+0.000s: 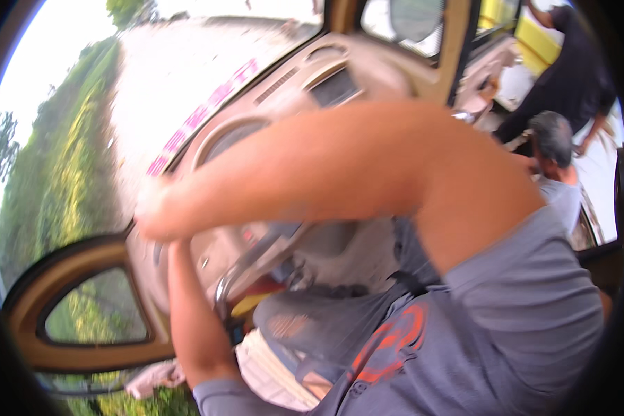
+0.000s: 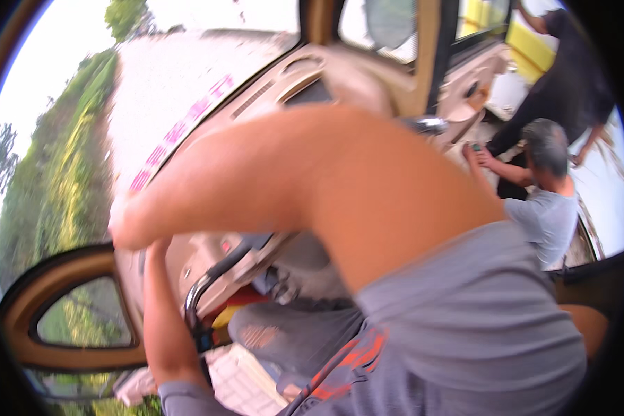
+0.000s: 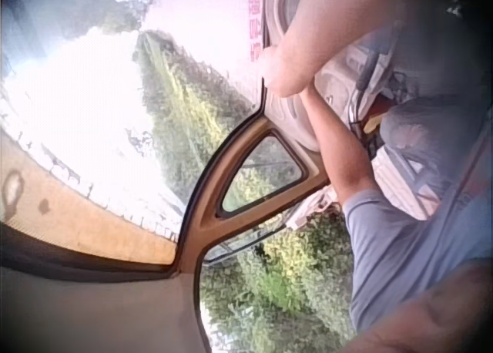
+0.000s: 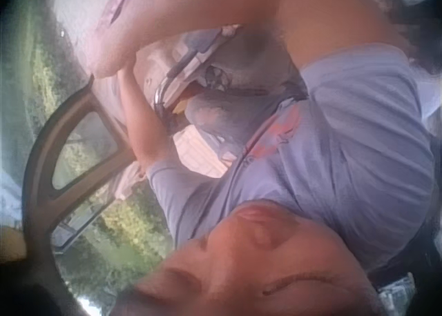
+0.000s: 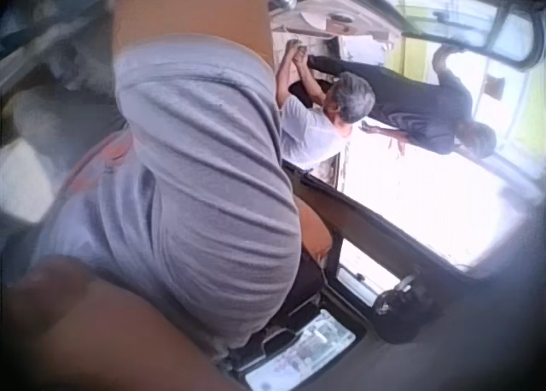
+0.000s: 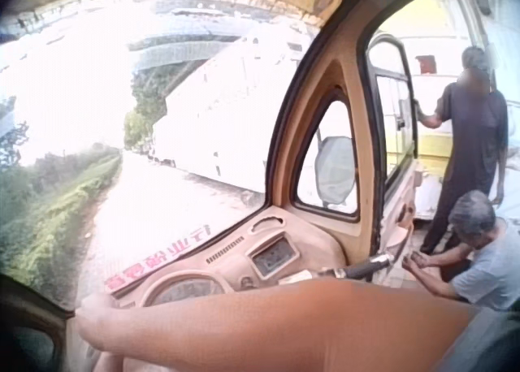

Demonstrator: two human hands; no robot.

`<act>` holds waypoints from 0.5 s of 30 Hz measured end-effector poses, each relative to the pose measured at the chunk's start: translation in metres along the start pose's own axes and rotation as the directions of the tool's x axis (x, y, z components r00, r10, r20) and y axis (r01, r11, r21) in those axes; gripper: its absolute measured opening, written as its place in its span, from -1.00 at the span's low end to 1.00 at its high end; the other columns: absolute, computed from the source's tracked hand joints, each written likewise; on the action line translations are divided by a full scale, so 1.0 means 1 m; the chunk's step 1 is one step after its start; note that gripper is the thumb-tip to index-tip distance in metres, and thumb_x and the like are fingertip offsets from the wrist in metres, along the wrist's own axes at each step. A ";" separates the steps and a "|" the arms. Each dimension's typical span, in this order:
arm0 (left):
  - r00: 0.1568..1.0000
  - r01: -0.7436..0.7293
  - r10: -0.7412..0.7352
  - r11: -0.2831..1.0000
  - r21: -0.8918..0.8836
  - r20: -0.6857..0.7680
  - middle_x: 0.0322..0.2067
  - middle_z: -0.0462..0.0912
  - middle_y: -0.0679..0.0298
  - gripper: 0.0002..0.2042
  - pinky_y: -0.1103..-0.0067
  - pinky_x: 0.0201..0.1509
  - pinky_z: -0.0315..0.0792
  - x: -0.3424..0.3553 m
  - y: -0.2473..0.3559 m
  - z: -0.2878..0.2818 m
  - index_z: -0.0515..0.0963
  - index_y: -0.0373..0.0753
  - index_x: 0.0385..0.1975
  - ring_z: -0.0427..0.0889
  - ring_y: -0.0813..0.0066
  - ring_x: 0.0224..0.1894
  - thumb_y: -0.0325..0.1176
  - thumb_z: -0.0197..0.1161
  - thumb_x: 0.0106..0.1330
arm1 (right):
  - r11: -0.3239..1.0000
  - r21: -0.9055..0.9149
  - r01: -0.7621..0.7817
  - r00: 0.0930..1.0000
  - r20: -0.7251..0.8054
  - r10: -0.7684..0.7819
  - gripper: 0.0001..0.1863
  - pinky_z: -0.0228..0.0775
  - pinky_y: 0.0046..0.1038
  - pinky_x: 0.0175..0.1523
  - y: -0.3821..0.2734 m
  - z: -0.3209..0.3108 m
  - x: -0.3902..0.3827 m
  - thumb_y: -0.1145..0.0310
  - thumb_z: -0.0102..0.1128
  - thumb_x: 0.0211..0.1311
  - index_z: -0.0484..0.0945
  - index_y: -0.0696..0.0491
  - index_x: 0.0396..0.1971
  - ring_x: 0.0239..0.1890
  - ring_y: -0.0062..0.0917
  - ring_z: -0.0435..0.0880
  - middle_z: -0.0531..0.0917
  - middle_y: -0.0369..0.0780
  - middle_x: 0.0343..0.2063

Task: The person uses a screwdriver to remove screws from the vehicle door panel and dashboard, detaches the door panel, and then removes the dashboard cover to access internal wiring.

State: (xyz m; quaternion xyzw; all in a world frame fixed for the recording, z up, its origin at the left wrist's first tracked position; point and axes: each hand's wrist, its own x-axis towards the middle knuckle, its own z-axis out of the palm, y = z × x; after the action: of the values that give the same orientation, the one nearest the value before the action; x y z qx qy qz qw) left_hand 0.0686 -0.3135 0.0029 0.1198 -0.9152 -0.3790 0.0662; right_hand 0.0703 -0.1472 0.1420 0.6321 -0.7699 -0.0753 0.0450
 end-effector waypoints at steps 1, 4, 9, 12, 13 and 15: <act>0.999 -0.027 0.028 0.999 -0.045 0.015 0.12 0.43 0.05 -0.28 0.17 0.31 0.26 0.004 0.005 -0.001 0.11 -0.35 0.35 0.42 0.13 0.18 -0.47 0.32 0.19 | 0.999 -0.039 -0.033 0.999 -0.038 0.032 -0.73 0.47 -0.17 -0.11 0.000 0.009 0.006 0.21 0.29 0.12 0.74 -0.15 -0.15 -0.05 -0.39 0.66 0.69 -0.25 -0.03; 0.995 -0.071 0.082 0.982 -0.172 0.054 0.14 0.42 0.04 -0.26 0.16 0.33 0.25 0.010 0.029 -0.006 0.09 -0.35 0.37 0.41 0.12 0.20 -0.47 0.33 0.20 | 0.978 -0.207 -0.034 0.982 -0.188 -0.005 -0.72 0.41 -0.14 -0.05 -0.010 0.033 0.049 0.15 0.33 0.10 0.74 -0.18 -0.16 -0.04 -0.39 0.64 0.68 -0.24 0.01; 0.995 -0.027 0.067 0.896 -0.444 0.075 0.18 0.40 0.03 -0.22 0.14 0.36 0.24 -0.026 0.023 -0.050 0.05 -0.35 0.40 0.40 0.11 0.23 -0.46 0.33 0.20 | 0.997 -0.072 0.023 0.892 -0.449 -0.053 -0.76 0.33 -0.18 -0.11 0.027 0.042 0.010 0.18 0.19 0.17 0.65 -0.08 -0.19 -0.20 -0.39 0.60 0.65 -0.26 -0.29; 0.988 -0.031 0.113 0.816 -0.577 0.106 0.20 0.40 0.03 -0.20 0.12 0.38 0.23 -0.061 0.054 -0.086 0.03 -0.35 0.42 0.39 0.10 0.25 -0.46 0.34 0.20 | 0.998 0.033 0.059 0.629 -0.777 -0.012 -0.83 0.35 -0.14 -0.28 0.026 0.057 -0.001 0.22 0.21 0.07 0.60 -0.09 -0.32 -0.34 -0.27 0.61 0.63 -0.23 -0.41; 0.985 -0.054 0.141 0.802 -0.595 0.100 0.20 0.39 0.03 -0.19 0.12 0.38 0.23 -0.076 0.071 -0.095 0.03 -0.36 0.43 0.39 0.10 0.26 -0.46 0.34 0.21 | 0.994 0.050 0.093 0.510 -0.860 -0.004 -0.85 0.36 -0.13 -0.33 0.023 0.058 0.003 0.24 0.22 0.04 0.58 -0.10 -0.36 -0.39 -0.23 0.62 0.62 -0.22 -0.45; 0.979 -0.169 0.202 0.825 -0.539 0.003 0.20 0.38 0.03 -0.21 0.16 0.40 0.22 -0.124 0.128 -0.088 0.01 -0.36 0.43 0.37 0.10 0.26 -0.48 0.31 0.23 | 0.984 0.092 0.150 0.356 -0.934 0.033 -0.87 0.37 -0.11 -0.38 0.016 0.068 0.019 0.26 0.20 0.02 0.55 -0.08 -0.39 -0.43 -0.19 0.62 0.61 -0.20 -0.49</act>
State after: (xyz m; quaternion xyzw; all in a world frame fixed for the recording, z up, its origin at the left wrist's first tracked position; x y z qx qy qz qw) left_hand 0.1846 -0.2518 0.1517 -0.0041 -0.7817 -0.6145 0.1063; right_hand 0.0402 -0.1589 0.0771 0.5920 -0.5888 0.3568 0.4190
